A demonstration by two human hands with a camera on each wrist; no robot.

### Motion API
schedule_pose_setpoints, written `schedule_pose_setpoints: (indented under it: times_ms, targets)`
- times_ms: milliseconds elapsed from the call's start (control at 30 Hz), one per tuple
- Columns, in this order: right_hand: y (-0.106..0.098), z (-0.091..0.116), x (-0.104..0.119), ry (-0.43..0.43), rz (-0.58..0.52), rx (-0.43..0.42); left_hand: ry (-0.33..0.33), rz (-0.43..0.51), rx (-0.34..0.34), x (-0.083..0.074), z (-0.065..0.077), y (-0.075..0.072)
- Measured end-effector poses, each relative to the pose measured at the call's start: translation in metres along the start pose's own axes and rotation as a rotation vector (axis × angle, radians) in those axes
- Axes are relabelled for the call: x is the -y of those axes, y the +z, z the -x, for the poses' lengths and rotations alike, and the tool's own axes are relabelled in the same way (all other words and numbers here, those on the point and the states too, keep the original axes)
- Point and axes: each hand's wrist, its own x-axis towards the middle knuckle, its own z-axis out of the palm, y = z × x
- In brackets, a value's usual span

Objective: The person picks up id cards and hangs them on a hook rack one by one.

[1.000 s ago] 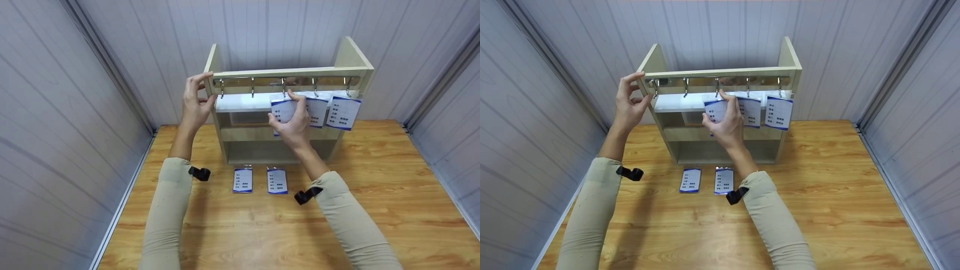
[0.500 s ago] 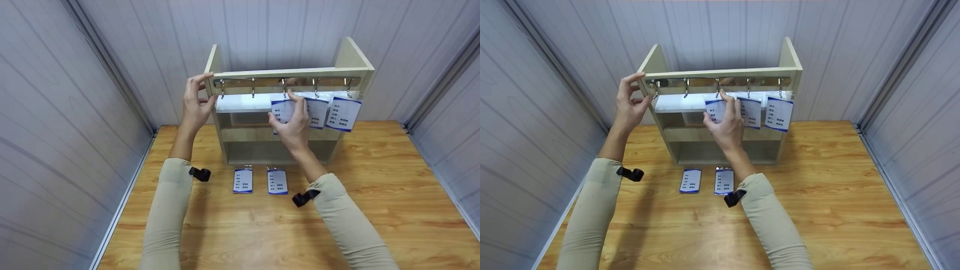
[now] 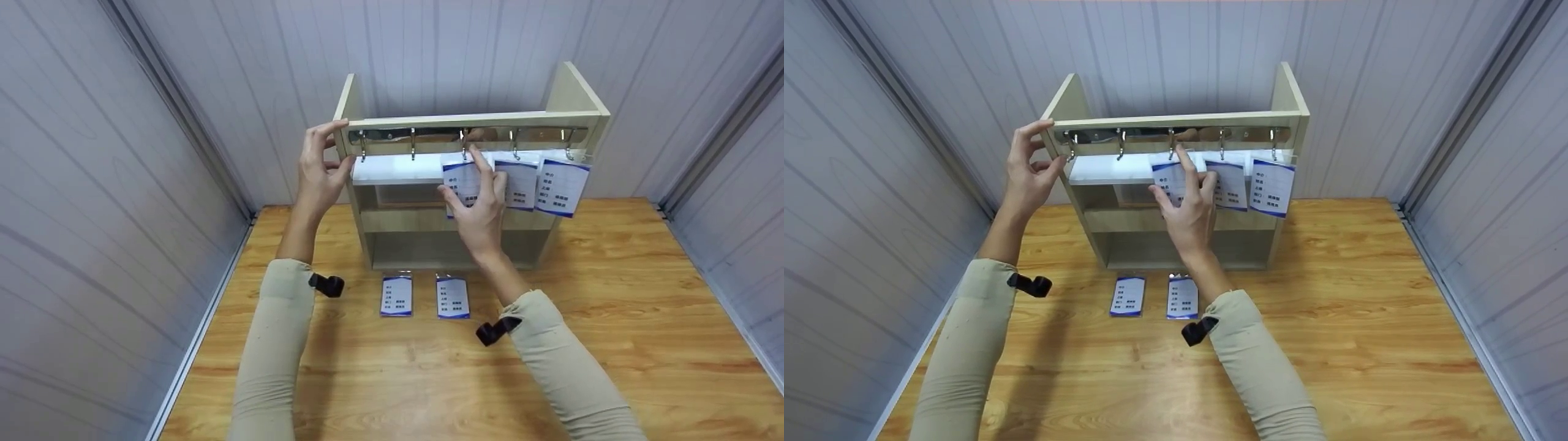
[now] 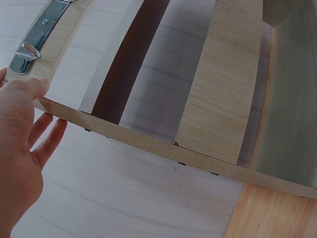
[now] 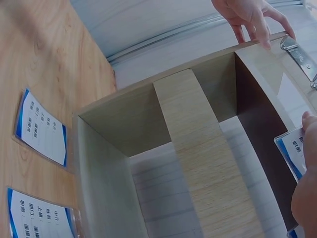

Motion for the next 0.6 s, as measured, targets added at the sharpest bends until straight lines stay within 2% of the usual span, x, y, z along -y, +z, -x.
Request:
schedule_pose_setpoints:
  times_ms: [333,600]
  targets:
    - [0.001,0.014,-0.013,-0.003,-0.001,0.005,0.027,-0.003,0.001,0.002,0.001,0.002]
    - [0.001,0.021,-0.018,0.027,-0.023,0.007,0.017,-0.003,0.002,0.002,0.000,0.002]
